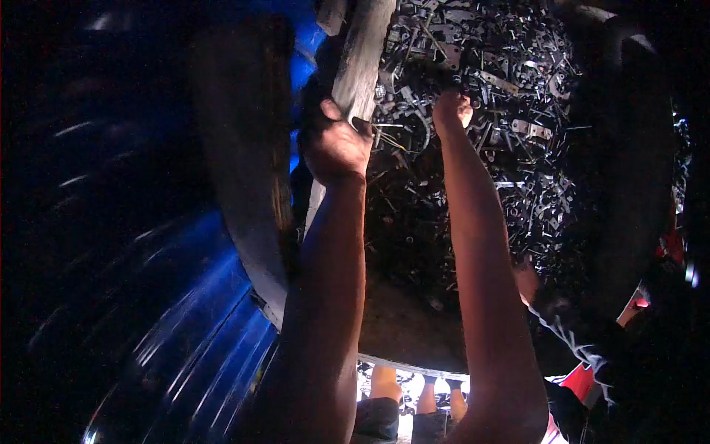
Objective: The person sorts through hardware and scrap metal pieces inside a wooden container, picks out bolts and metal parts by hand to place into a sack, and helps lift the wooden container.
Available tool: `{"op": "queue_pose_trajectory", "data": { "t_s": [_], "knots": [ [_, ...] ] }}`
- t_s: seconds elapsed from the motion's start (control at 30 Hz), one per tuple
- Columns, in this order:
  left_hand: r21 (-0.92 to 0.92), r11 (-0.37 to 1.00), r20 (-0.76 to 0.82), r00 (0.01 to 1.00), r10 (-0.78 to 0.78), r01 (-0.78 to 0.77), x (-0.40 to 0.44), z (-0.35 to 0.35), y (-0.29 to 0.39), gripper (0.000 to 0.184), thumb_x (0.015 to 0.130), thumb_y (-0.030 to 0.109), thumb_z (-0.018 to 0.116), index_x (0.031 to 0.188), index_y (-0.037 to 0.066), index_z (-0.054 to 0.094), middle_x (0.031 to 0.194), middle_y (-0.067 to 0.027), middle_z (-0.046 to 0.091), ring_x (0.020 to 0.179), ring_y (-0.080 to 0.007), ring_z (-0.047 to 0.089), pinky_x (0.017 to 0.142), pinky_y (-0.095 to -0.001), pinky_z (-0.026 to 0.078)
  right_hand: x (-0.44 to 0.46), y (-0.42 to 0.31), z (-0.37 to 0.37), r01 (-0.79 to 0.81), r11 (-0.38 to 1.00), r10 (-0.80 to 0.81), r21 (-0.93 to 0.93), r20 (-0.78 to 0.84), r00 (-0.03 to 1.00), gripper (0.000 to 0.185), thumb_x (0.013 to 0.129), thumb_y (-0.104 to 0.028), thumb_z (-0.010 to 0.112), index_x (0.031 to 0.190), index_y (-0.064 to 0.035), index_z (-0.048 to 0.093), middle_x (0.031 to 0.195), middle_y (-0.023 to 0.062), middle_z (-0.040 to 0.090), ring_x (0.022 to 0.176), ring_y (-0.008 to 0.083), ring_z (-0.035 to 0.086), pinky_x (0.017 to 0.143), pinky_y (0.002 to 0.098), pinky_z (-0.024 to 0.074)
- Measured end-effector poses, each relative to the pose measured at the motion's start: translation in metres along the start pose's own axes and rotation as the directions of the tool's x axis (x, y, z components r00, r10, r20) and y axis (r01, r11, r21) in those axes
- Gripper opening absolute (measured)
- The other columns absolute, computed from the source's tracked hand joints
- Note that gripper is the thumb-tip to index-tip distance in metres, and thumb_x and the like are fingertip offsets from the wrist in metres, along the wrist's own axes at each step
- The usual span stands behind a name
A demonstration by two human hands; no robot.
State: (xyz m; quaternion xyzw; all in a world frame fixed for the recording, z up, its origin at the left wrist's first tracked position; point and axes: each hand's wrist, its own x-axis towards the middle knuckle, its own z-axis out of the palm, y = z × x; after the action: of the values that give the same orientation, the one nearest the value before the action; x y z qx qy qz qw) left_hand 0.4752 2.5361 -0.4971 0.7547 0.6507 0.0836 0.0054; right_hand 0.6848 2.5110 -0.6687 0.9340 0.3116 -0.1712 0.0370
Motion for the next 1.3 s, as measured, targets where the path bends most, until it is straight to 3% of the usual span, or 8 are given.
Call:
{"op": "queue_pose_trajectory", "data": {
  "t_s": [0.23,0.47,0.67,0.77,0.9,1.0,1.17,1.3],
  "knots": [
    [-0.032,0.999,0.03,1.0,0.008,-0.007,0.0,0.007,-0.005,0.047,0.062,0.032,0.073,0.093,0.008,0.047,0.082,-0.0121,0.059,0.071,-0.0306,0.061,0.062,-0.0401,0.05,-0.046,0.016,-0.032,0.219,0.97,-0.215,-0.108,0.041,0.976,0.03,0.079,-0.015,0.054,0.104,-0.0001,0.057,0.103,0.0204,0.062,0.095,0.0343,0.061,0.075,0.0426,0.0526],
    [-0.058,0.993,0.006,0.995,0.103,-0.103,-0.005,0.012,-0.006,0.057,0.068,0.036,0.069,0.103,-0.001,0.045,0.063,-0.0167,0.063,0.06,-0.0336,0.064,0.055,-0.041,0.051,-0.152,0.052,-0.053,0.37,0.86,-0.486,0.351,0.345,0.803,0.051,0.081,-0.035,0.056,0.113,0.0028,0.049,0.105,0.0254,0.058,0.099,0.0412,0.056,0.081,0.0458,0.0462],
    [0.07,0.991,0.04,0.993,0.107,-0.11,-0.008,0.01,-0.007,0.065,0.067,0.044,0.067,0.108,-0.003,0.05,0.079,-0.019,0.065,0.077,-0.0328,0.065,0.068,-0.0414,0.052,-0.364,0.119,0.066,-0.236,0.592,-0.32,0.771,0.494,0.809,0.065,0.086,-0.046,0.048,0.128,0.002,0.038,0.123,0.0279,0.047,0.113,0.0424,0.047,0.093,0.0443,0.0399],
    [0.3,0.879,-0.237,0.863,0.446,-0.371,-0.015,0.007,-0.014,0.061,0.068,0.043,0.064,0.11,0.002,0.047,0.105,-0.0165,0.056,0.095,-0.0291,0.054,0.081,-0.0407,0.046,-0.443,0.138,0.074,-0.378,0.581,-0.194,0.721,0.574,0.795,0.057,0.084,-0.037,0.053,0.126,0.0,0.041,0.117,0.0254,0.052,0.11,0.0386,0.05,0.092,0.0419,0.0405],
    [0.284,0.45,0.02,0.475,0.88,-0.846,-0.054,0.018,-0.01,0.059,0.067,0.04,0.066,0.117,0.013,0.052,0.115,-0.0086,0.05,0.105,-0.0267,0.045,0.087,-0.0483,0.038,-0.479,0.174,0.007,-0.57,0.557,-0.085,0.604,0.724,0.684,0.06,0.084,-0.036,0.057,0.126,0.0021,0.039,0.116,0.027,0.052,0.107,0.0398,0.052,0.088,0.0419,0.0438],
    [-0.211,0.613,0.567,0.416,0.711,-0.761,-0.094,0.087,0.012,0.052,0.073,0.036,0.063,0.117,0.009,0.054,0.128,-0.0149,0.046,0.117,-0.0328,0.045,0.097,-0.0462,0.037,-0.489,0.203,-0.003,-0.428,0.534,-0.149,0.729,0.579,0.801,0.055,0.084,-0.033,0.057,0.124,0.0012,0.042,0.108,0.0261,0.056,0.099,0.0388,0.057,0.082,0.0427,0.0465],
    [-0.212,0.579,0.808,0.192,0.557,-0.788,-0.154,0.171,0.048,0.065,0.082,0.052,0.05,0.131,0.01,0.042,0.134,-0.0127,0.043,0.123,-0.0309,0.041,0.103,-0.0412,0.033,-0.486,0.232,-0.058,-0.455,0.449,-0.06,0.769,0.534,0.843,0.046,0.083,-0.024,0.06,0.118,0.0016,0.045,0.099,0.0244,0.061,0.095,0.0383,0.059,0.076,0.043,0.0473],
    [-0.339,0.588,0.701,0.219,0.678,-0.735,-0.161,0.208,0.028,0.079,0.079,0.063,0.047,0.137,0.012,0.033,0.14,-0.0134,0.034,0.13,-0.0318,0.03,0.107,-0.0407,0.026,-0.486,0.242,-0.055,-0.563,0.371,0.006,0.739,0.604,0.797,0.045,0.082,-0.02,0.06,0.118,0.0001,0.045,0.1,0.0238,0.061,0.094,0.0385,0.059,0.074,0.0424,0.0476]
  ]
}}
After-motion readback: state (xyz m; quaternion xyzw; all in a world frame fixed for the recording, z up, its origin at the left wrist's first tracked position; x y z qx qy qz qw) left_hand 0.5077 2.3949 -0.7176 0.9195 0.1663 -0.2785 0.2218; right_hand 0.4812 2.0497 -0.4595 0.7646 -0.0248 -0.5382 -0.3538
